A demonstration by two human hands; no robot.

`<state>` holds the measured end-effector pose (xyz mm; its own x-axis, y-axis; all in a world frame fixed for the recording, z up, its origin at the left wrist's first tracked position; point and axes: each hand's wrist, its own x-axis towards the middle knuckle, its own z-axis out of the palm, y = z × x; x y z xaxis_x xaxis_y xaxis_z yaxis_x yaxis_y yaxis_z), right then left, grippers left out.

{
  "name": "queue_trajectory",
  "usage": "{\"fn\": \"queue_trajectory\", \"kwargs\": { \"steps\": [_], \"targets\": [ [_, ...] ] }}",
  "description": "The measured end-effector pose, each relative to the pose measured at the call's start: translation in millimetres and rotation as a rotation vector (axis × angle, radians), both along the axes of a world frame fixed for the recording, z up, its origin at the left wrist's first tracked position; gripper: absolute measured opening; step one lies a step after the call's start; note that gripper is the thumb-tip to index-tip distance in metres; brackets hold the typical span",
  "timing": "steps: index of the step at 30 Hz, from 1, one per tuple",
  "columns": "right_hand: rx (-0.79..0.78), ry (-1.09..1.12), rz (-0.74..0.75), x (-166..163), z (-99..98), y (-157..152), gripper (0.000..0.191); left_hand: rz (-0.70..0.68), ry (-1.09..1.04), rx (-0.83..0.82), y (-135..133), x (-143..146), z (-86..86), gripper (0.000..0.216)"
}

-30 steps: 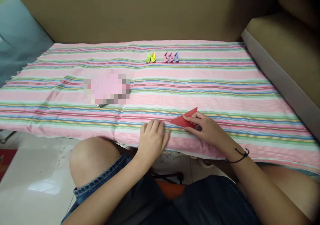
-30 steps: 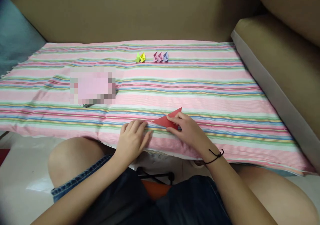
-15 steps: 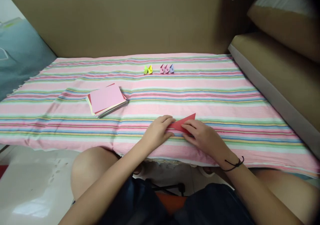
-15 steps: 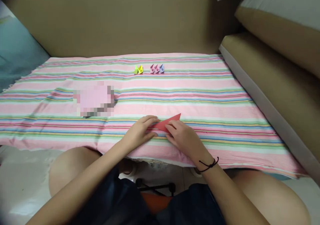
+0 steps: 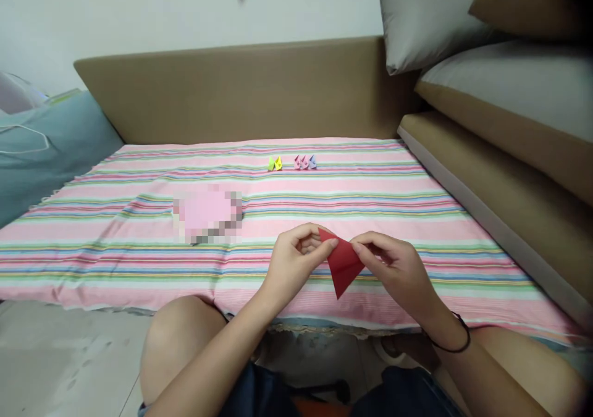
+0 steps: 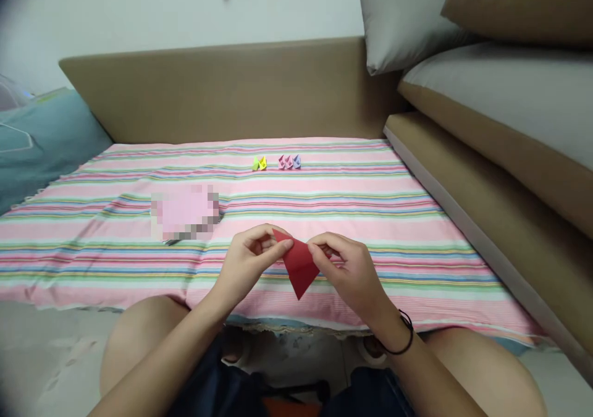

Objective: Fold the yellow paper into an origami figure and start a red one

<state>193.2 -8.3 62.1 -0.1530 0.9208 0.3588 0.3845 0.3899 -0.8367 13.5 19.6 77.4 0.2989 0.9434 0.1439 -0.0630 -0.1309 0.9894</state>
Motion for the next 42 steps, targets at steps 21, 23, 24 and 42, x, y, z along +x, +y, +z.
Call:
{"fn": "queue_trajectory", "kwargs": {
  "steps": [21, 23, 24, 42],
  "targets": [
    [0.408, -0.635, 0.092, -39, 71.5, -75, 0.024, -0.041, 0.697, 0.561, -83, -43, 74.6, 0.012],
    [0.425, -0.647, 0.101, -39, 75.0, -78, 0.023, -0.048, 0.749, 0.603, -88, -47, 75.6, 0.013],
    [0.436, -0.648, 0.095, -39, 77.5, -78, 0.022, -0.031, 0.774, 0.63, -90, -49, 75.8, 0.014],
    [0.435, -0.532, 0.081, -34, 94.7, -9, 0.019, 0.075, 0.621, 0.654, -28, -46, 73.2, 0.016]
  ]
}}
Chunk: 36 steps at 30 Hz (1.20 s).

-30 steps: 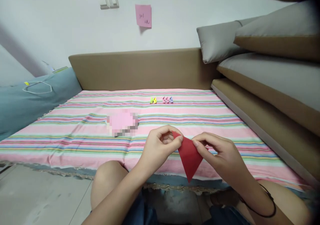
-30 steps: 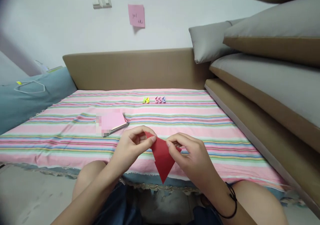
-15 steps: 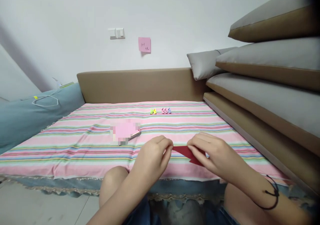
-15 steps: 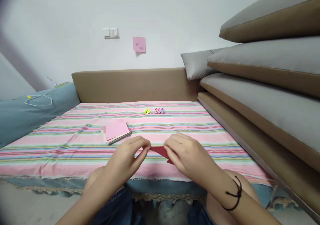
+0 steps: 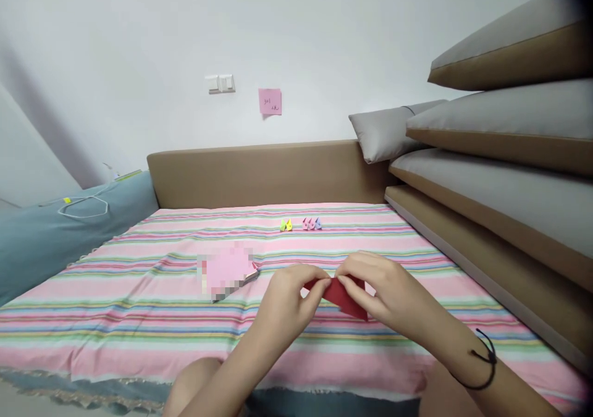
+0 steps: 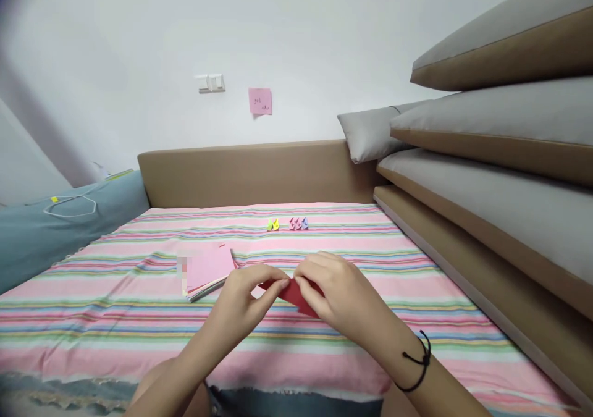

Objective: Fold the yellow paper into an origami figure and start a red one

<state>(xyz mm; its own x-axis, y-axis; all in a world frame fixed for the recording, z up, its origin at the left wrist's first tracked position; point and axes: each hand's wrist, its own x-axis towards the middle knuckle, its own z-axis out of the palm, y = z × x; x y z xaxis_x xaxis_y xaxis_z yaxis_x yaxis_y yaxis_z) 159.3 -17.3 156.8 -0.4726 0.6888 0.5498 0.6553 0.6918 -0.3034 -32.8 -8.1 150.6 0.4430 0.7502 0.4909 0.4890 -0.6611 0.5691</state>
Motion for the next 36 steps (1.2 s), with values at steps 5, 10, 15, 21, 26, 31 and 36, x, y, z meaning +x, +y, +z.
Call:
{"fn": "queue_trajectory", "kwargs": {
  "steps": [5, 10, 15, 21, 26, 31, 36],
  "targets": [
    [-0.044, 0.179, -0.094, 17, -1.5, 36, 0.019, 0.063, -0.103, -0.071, 33, -6, -8.7, 0.017],
    [-0.275, 0.485, -0.051, 14, -21.0, 61, 0.017, 0.058, -0.274, -0.216, 60, -4, -27.0, 0.02],
    [-0.487, 0.548, -0.066, -2, -59.1, 76, 0.022, -0.061, -0.339, -0.502, 77, 0, -61.8, 0.023],
    [-0.673, 0.445, -0.004, -15, -90.7, 81, 0.017, -0.138, -0.328, -0.705, 80, 0, -94.7, 0.027],
    [-0.681, 0.414, 0.017, -15, -91.3, 78, 0.019, -0.142, -0.295, -0.73, 80, -3, -100.2, 0.027],
    [-0.711, 0.527, -0.052, 2, -85.4, 79, 0.021, -0.133, -0.277, -0.797, 82, -11, -94.8, 0.03],
    [-0.712, 0.524, -0.11, 6, -83.0, 81, 0.023, -0.067, -0.239, -0.765, 82, -16, -92.6, 0.029]
  ]
}}
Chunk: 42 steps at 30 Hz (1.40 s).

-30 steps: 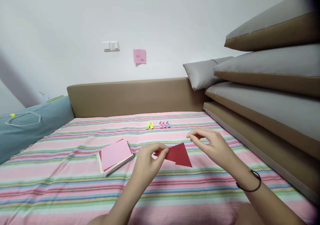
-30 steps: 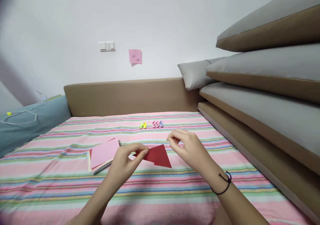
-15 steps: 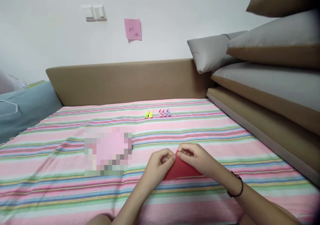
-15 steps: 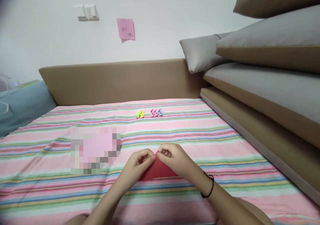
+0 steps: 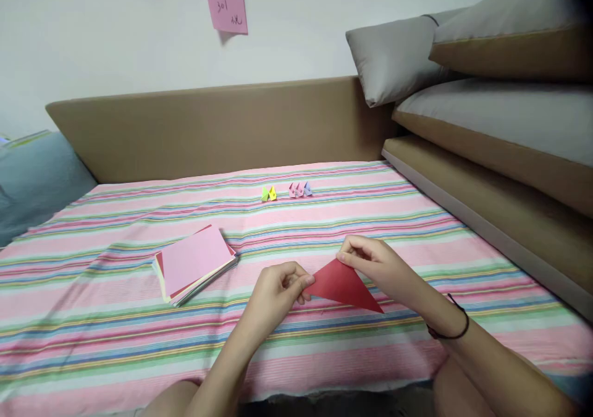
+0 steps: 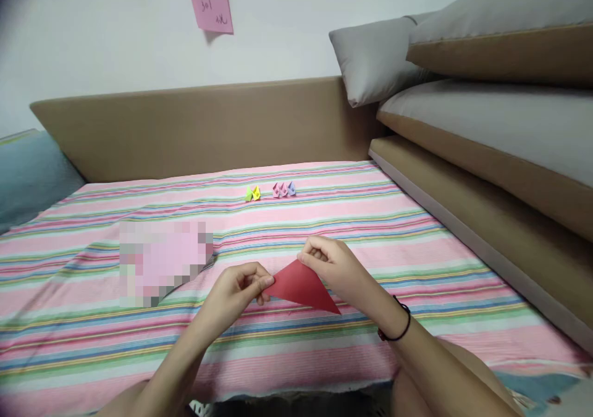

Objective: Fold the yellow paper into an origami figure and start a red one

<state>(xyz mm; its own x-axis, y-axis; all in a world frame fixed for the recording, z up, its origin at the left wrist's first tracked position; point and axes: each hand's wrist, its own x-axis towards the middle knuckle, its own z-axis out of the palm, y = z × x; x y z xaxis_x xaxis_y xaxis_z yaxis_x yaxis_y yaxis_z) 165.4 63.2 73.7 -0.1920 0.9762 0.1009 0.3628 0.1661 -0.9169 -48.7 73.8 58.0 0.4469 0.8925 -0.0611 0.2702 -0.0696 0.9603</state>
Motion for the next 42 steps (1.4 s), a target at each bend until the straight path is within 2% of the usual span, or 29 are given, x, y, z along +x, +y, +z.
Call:
{"fn": "queue_trajectory", "kwargs": {
  "steps": [6, 12, 15, 18, 20, 24, 28, 31, 34, 36, 39, 42],
  "targets": [
    [0.019, -0.063, -0.017, -1, -3.1, 2, 0.023, -0.05, 0.042, 0.012, 0, -2, 0.2, 0.031],
    [0.006, -0.061, 0.032, 5, -7.8, 5, 0.021, -0.229, -0.027, -0.094, 1, -7, -0.2, 0.027],
    [0.07, -0.185, 0.096, 2, -8.4, 3, 0.018, -0.27, 0.113, 0.013, 2, -9, -2.1, 0.036],
    [0.158, -0.311, 0.204, -9, -10.3, -1, 0.018, -0.224, 0.232, 0.187, 1, -4, -6.2, 0.046],
    [0.194, -0.339, 0.23, -16, -11.7, -3, 0.019, -0.178, 0.225, 0.203, 0, 3, -10.0, 0.042],
    [0.14, -0.254, 0.197, -18, -10.6, -2, 0.021, -0.043, 0.155, 0.144, -2, 14, -17.2, 0.045],
    [0.05, -0.209, 0.169, -10, -7.7, -1, 0.029, -0.012, 0.035, 0.072, -2, 16, -22.0, 0.042],
    [-0.026, -0.109, 0.139, -9, -9.3, -4, 0.022, 0.104, -0.041, 0.089, -3, 19, -24.5, 0.038],
    [-0.138, -0.034, 0.129, -12, -13.8, -6, 0.014, 0.208, -0.094, 0.101, -2, 20, -24.3, 0.029],
    [-0.162, -0.02, 0.103, -15, -16.4, -7, 0.012, 0.207, -0.151, 0.037, 0, 19, -22.7, 0.026],
    [-0.149, 0.0, 0.067, -16, -17.7, -6, 0.016, 0.199, -0.244, -0.082, 1, 16, -19.4, 0.026],
    [-0.175, 0.035, 0.049, -10, -16.6, -5, 0.025, 0.292, -0.332, -0.108, 2, 11, -17.1, 0.027]
  ]
}}
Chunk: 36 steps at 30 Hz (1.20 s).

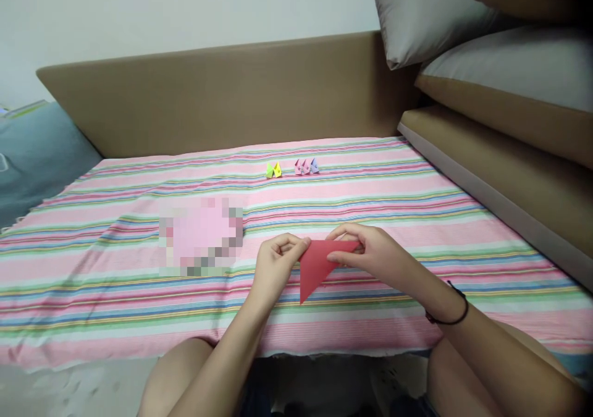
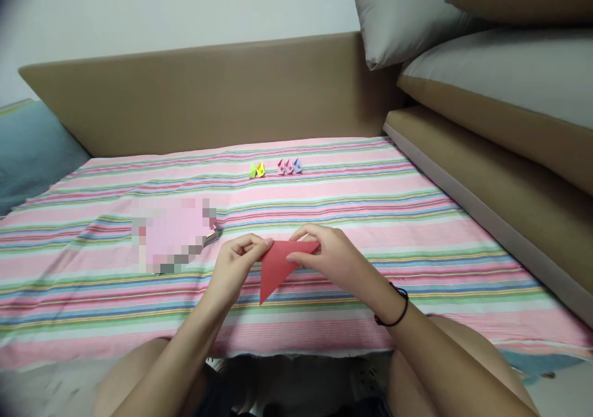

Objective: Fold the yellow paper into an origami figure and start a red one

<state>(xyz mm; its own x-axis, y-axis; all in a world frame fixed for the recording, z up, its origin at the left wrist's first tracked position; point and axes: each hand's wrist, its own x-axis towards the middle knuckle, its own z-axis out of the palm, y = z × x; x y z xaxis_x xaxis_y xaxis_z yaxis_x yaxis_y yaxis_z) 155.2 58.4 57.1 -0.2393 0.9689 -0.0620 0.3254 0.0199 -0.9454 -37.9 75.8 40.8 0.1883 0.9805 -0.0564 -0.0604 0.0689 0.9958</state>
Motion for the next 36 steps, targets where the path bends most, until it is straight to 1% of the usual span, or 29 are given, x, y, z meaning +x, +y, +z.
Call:
{"fn": "queue_trajectory", "kwargs": {
  "steps": [3, 5, 7, 8, 10, 12, 17, 19, 22, 23, 28, 33, 36],
  "targets": [
    [-0.076, 0.114, -0.03, 8, 1.4, -1, 0.033, 0.053, -0.061, -0.031, 2, -4, 0.8, 0.029],
    [-0.072, 0.162, -0.033, 10, 1.8, -2, 0.042, 0.063, -0.083, -0.056, 2, -4, 0.8, 0.029],
    [-0.054, 0.182, -0.001, 9, 1.7, -3, 0.051, 0.068, -0.102, -0.078, 2, -3, 0.9, 0.03],
    [-0.047, 0.19, 0.014, 9, 1.6, -4, 0.052, 0.069, -0.109, -0.087, 1, -3, 0.9, 0.031],
    [-0.033, 0.196, 0.024, 7, 1.4, -5, 0.046, 0.064, -0.118, -0.103, 1, -2, 1.4, 0.033],
    [-0.018, 0.206, -0.001, 6, 1.6, -5, 0.039, 0.046, -0.138, -0.125, 1, -1, 2.0, 0.034],
    [-0.032, 0.247, -0.077, 5, 3.2, -5, 0.041, -0.06, -0.26, -0.236, 3, -3, 1.9, 0.027],
    [-0.028, 0.31, -0.077, 3, 3.5, -6, 0.051, -0.061, -0.303, -0.283, 4, -3, 0.0, 0.022],
    [-0.033, 0.437, -0.047, -2, 2.2, -6, 0.074, -0.048, -0.345, -0.336, 4, -1, -4.4, 0.017],
    [-0.047, 0.465, -0.035, -4, 1.1, -6, 0.077, -0.047, -0.364, -0.356, 3, 0, -5.7, 0.016],
    [-0.075, 0.517, 0.008, -13, -5.2, -6, 0.066, -0.107, -0.46, -0.444, 1, 4, -8.7, 0.018],
    [-0.072, 0.548, 0.015, -16, -4.8, -7, 0.061, -0.206, -0.557, -0.467, 0, 5, -13.0, 0.012],
    [-0.075, 0.544, 0.017, -16, -2.4, -8, 0.058, -0.235, -0.574, -0.462, 0, 6, -17.9, 0.01]
  ]
}}
